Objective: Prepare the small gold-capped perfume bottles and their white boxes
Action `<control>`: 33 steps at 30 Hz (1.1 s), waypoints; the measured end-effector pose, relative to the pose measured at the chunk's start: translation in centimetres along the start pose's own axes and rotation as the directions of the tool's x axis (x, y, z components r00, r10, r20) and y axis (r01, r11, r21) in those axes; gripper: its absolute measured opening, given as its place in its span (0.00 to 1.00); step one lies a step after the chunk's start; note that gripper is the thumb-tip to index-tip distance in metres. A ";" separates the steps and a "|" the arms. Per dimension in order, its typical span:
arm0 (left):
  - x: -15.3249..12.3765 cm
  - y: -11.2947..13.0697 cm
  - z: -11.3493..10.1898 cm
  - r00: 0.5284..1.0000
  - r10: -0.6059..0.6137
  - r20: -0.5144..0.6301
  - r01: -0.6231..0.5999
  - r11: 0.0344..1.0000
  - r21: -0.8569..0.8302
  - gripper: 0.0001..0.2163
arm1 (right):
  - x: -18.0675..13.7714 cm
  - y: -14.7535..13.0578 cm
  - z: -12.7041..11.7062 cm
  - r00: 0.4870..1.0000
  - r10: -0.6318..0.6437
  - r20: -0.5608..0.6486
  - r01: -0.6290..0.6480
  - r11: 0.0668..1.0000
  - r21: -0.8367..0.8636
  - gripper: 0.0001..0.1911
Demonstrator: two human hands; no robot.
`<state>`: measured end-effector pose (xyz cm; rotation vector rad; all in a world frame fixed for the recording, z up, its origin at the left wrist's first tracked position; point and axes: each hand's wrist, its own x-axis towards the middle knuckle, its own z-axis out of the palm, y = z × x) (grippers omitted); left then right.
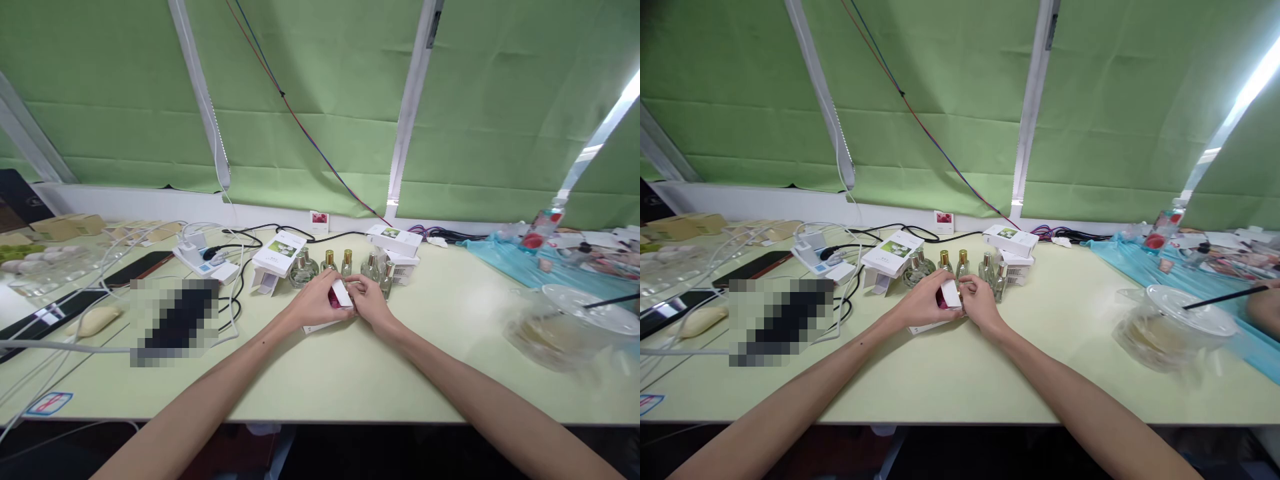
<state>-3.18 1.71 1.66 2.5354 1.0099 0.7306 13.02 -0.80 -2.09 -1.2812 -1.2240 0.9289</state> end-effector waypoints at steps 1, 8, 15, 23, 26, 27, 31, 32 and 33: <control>0.0 0.0 0.0 1.000 0.002 -0.004 -0.002 1.000 0.000 0.21 | 0.0 0.0 0.0 1.000 -0.004 0.000 0.004 1.000 0.000 0.14; 0.0 -0.1 0.1 1.000 0.006 -0.011 -0.006 1.000 -0.005 0.20 | 0.0 0.1 0.0 1.000 -0.026 0.007 0.026 0.999 -0.031 0.14; 0.0 -0.1 0.1 1.000 0.015 -0.015 -0.015 1.000 -0.009 0.19 | 0.2 0.6 0.0 0.999 -0.047 0.025 0.048 0.998 -0.044 0.13; 0.1 0.1 0.1 1.000 0.011 -0.006 -0.011 1.000 -0.008 0.19 | 0.0 0.5 0.0 0.997 -0.053 0.050 0.055 0.998 -0.038 0.11; 0.0 0.0 0.0 1.000 0.011 -0.004 -0.011 1.000 -0.005 0.19 | 0.0 0.3 0.0 0.997 -0.053 0.056 0.056 0.998 -0.038 0.11; 0.0 0.0 0.0 1.000 0.010 -0.004 -0.010 1.000 -0.004 0.19 | 0.0 0.3 0.0 0.997 -0.052 0.057 0.054 0.998 -0.035 0.11; 0.0 0.1 0.0 1.000 0.011 -0.006 -0.011 1.000 0.001 0.19 | 0.0 0.1 -0.1 0.997 -0.039 0.071 0.041 0.999 -0.030 0.12; 0.0 0.1 0.0 1.000 0.013 -0.007 -0.013 1.000 0.003 0.19 | 0.0 0.1 -0.1 0.996 -0.033 0.077 0.035 0.999 -0.031 0.12; 0.0 0.1 0.0 1.000 0.014 -0.008 -0.014 1.000 0.005 0.19 | 0.0 0.0 -0.1 0.996 -0.027 0.085 0.029 0.999 -0.030 0.12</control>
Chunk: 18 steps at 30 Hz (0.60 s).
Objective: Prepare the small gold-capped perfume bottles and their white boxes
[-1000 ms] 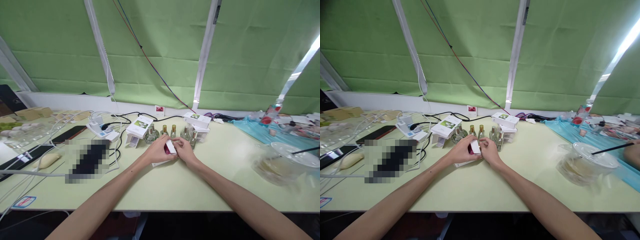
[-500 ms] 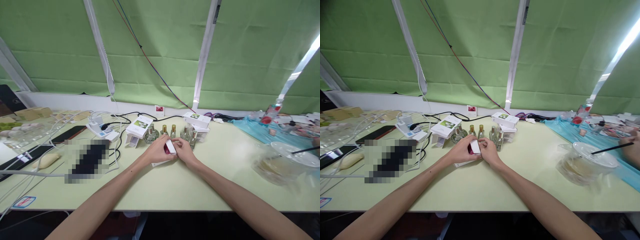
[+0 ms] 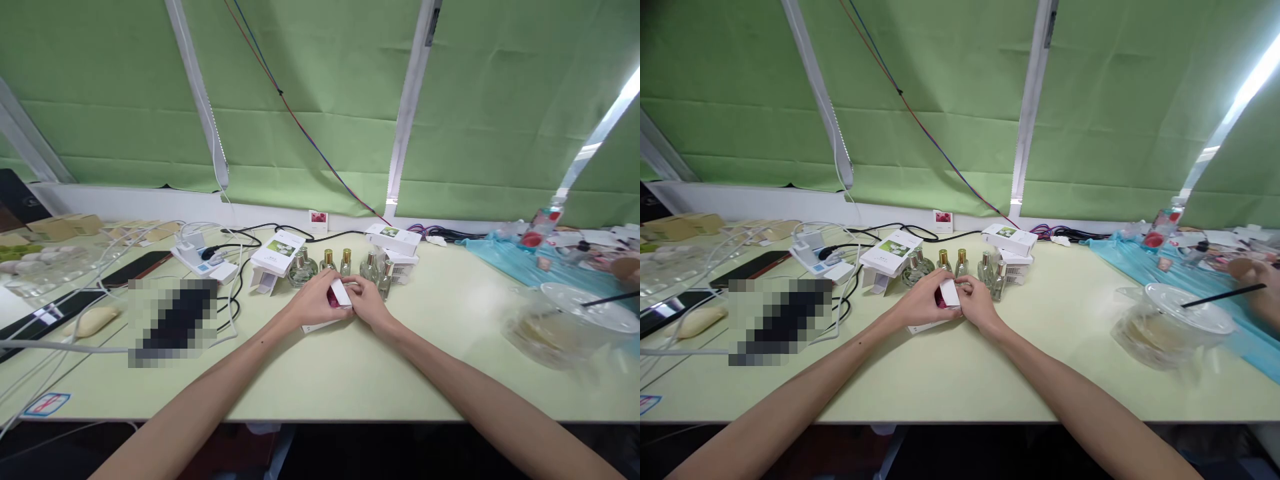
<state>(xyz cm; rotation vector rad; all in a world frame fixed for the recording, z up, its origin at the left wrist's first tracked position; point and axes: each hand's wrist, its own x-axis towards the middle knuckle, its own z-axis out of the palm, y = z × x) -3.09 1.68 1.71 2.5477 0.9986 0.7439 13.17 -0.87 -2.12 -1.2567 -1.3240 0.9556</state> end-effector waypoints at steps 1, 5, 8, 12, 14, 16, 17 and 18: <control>0.0 0.0 0.0 1.000 0.000 0.001 0.000 1.000 0.001 0.18 | 0.0 0.0 0.0 1.000 0.005 0.007 -0.005 1.000 0.004 0.13; 0.0 0.0 0.0 1.000 0.001 0.003 -0.001 1.000 -0.002 0.19 | 0.0 0.0 0.0 1.000 -0.003 0.021 0.003 1.000 0.020 0.13; 0.0 -0.1 0.0 1.000 0.005 -0.004 -0.005 1.000 -0.008 0.19 | -0.1 -0.1 -0.1 1.000 -0.014 0.024 0.014 1.000 0.019 0.13; 0.0 -0.2 0.1 1.000 0.006 -0.021 -0.007 1.000 -0.020 0.20 | -0.3 -0.5 -0.2 1.000 -0.005 0.003 0.005 1.000 -0.021 0.13; -0.1 -0.3 0.1 1.000 0.005 -0.028 -0.006 1.000 -0.031 0.21 | -0.3 -0.7 -0.3 0.999 -0.036 -0.040 0.034 0.998 -0.061 0.12; -0.1 -0.3 0.2 0.999 0.007 -0.034 -0.009 0.999 -0.049 0.23 | -0.3 -0.8 -0.4 0.990 -0.091 -0.112 0.081 0.992 -0.095 0.11; 0.0 -0.2 0.3 0.999 0.009 -0.043 -0.012 0.998 -0.060 0.24 | -0.2 -0.9 -0.5 0.981 -0.123 -0.150 0.108 0.989 -0.105 0.11; 0.0 -0.2 0.3 0.998 0.012 -0.055 -0.016 0.997 -0.069 0.25 | -0.2 -0.9 -0.6 0.971 -0.153 -0.186 0.133 0.985 -0.114 0.10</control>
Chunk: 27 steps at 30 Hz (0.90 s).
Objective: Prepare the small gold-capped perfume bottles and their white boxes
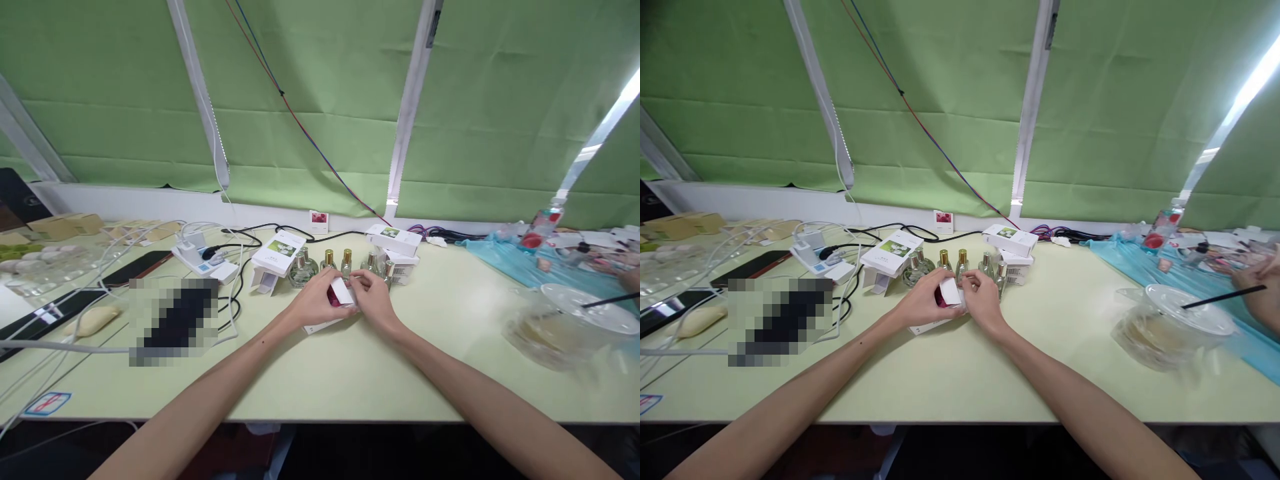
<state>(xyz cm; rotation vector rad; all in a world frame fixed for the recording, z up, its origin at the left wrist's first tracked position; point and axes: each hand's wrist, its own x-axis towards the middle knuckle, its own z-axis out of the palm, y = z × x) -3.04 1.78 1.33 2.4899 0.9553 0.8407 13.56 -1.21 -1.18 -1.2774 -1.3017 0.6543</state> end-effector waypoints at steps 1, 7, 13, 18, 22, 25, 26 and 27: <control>0.0 0.0 0.1 1.000 0.003 -0.016 -0.003 1.000 -0.008 0.25 | 0.1 0.0 -0.1 0.999 -0.027 -0.031 0.027 1.000 -0.006 0.10; 0.0 0.4 0.2 0.993 0.013 -0.121 -0.019 0.999 -0.047 0.27 | -0.1 -0.5 -0.2 0.987 -0.097 -0.125 0.093 0.995 -0.036 0.14; -0.3 0.5 0.2 0.978 -0.014 -0.209 -0.009 0.994 -0.108 0.27 | -0.7 -1.5 -0.1 0.978 -0.134 -0.158 0.143 0.989 0.042 0.19; -0.4 0.5 0.5 0.962 -0.025 -0.272 -0.021 0.986 -0.164 0.26 | -1.3 -2.1 0.1 0.947 -0.238 -0.216 0.251 0.967 0.033 0.19; -0.5 0.6 0.7 0.952 -0.009 -0.307 -0.049 0.982 -0.180 0.26 | -1.7 -2.3 0.2 0.933 -0.285 -0.219 0.297 0.955 0.022 0.19; -0.6 0.6 0.7 0.947 0.030 -0.320 -0.095 0.977 -0.189 0.26 | -1.7 -2.2 0.2 0.944 -0.280 -0.176 0.290 0.957 0.034 0.20; -0.6 0.6 0.7 0.946 0.045 -0.320 -0.111 0.975 -0.193 0.26 | -1.7 -2.2 0.2 0.949 -0.275 -0.156 0.285 0.958 0.042 0.20; -0.6 0.6 0.6 0.946 0.055 -0.319 -0.123 0.972 -0.198 0.25 | -1.7 -2.2 0.2 0.953 -0.271 -0.133 0.280 0.959 0.051 0.20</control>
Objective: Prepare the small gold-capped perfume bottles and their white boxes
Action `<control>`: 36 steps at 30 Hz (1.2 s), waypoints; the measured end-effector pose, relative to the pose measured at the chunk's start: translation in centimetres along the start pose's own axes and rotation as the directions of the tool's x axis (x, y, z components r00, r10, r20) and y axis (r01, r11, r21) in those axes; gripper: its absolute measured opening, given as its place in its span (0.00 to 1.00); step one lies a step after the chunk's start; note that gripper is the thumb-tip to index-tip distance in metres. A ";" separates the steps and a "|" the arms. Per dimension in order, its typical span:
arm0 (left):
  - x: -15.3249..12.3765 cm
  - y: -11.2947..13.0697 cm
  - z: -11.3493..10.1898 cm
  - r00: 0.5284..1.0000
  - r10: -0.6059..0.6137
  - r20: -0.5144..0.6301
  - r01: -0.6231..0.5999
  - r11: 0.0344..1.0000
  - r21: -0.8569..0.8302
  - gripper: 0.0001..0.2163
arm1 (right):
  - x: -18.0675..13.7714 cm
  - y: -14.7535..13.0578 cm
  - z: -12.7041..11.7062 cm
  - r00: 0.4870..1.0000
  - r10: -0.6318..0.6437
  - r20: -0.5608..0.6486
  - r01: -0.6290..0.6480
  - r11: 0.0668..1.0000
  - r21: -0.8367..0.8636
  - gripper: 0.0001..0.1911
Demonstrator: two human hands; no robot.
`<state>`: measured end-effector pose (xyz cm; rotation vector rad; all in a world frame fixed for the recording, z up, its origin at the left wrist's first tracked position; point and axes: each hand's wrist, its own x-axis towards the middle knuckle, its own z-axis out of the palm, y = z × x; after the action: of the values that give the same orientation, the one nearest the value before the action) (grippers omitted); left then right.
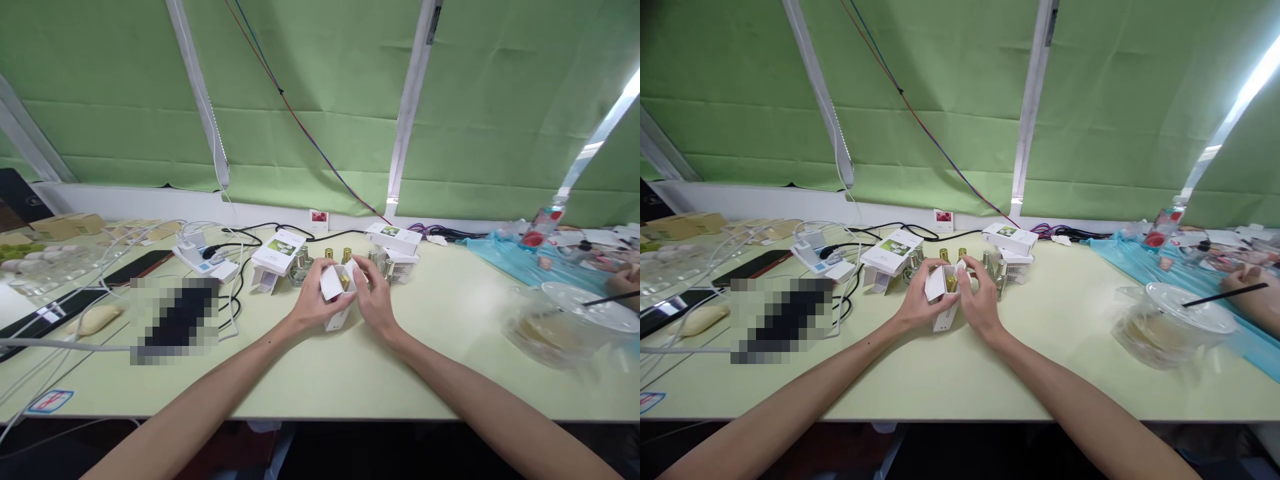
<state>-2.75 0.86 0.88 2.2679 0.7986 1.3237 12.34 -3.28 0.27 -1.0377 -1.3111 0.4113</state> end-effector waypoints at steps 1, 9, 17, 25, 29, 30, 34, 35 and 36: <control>0.0 0.0 0.0 1.000 0.003 0.006 -0.003 1.000 -0.006 0.25 | 0.0 0.0 0.0 1.000 0.005 0.023 -0.005 1.000 0.009 0.21; 0.2 0.3 -0.3 1.000 -0.021 -0.017 0.020 0.998 -0.063 0.22 | -0.2 -0.1 -0.1 0.983 0.008 0.183 -0.014 0.999 0.030 0.24; 0.5 0.3 -0.8 0.982 0.019 -0.185 -0.026 0.999 -0.035 0.18 | -0.2 -0.7 -0.3 0.964 0.004 0.267 -0.007 1.000 0.010 0.27; 0.7 0.6 -1.0 0.966 0.011 -0.258 -0.026 0.998 -0.053 0.19 | -0.2 -0.5 -0.3 0.946 0.027 0.323 -0.018 0.999 -0.030 0.27; 0.7 0.7 -0.9 0.959 0.054 -0.280 -0.059 0.998 -0.011 0.18 | -0.3 -0.4 -0.3 0.941 0.028 0.337 -0.014 0.999 -0.043 0.28; 0.7 0.7 -0.8 0.957 0.062 -0.283 -0.064 0.998 0.002 0.18 | -0.3 -0.4 -0.3 0.941 0.030 0.338 -0.014 0.999 -0.049 0.28; 0.7 0.4 -0.7 0.947 0.114 -0.300 -0.106 0.993 0.043 0.19 | -0.3 -0.6 -0.4 0.940 0.041 0.338 -0.015 0.997 -0.080 0.28; 0.7 0.3 -0.6 0.942 0.135 -0.307 -0.127 0.991 0.048 0.19 | -0.3 -0.6 -0.4 0.940 0.042 0.340 -0.014 0.996 -0.085 0.28; 0.8 0.3 -0.6 0.937 0.155 -0.313 -0.146 0.988 0.052 0.19 | -0.4 -0.6 -0.4 0.939 0.042 0.341 -0.013 0.996 -0.087 0.28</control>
<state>-2.93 1.18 1.83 2.2032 0.7593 1.7910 12.45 -4.03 0.58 -1.0878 -1.6377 0.5825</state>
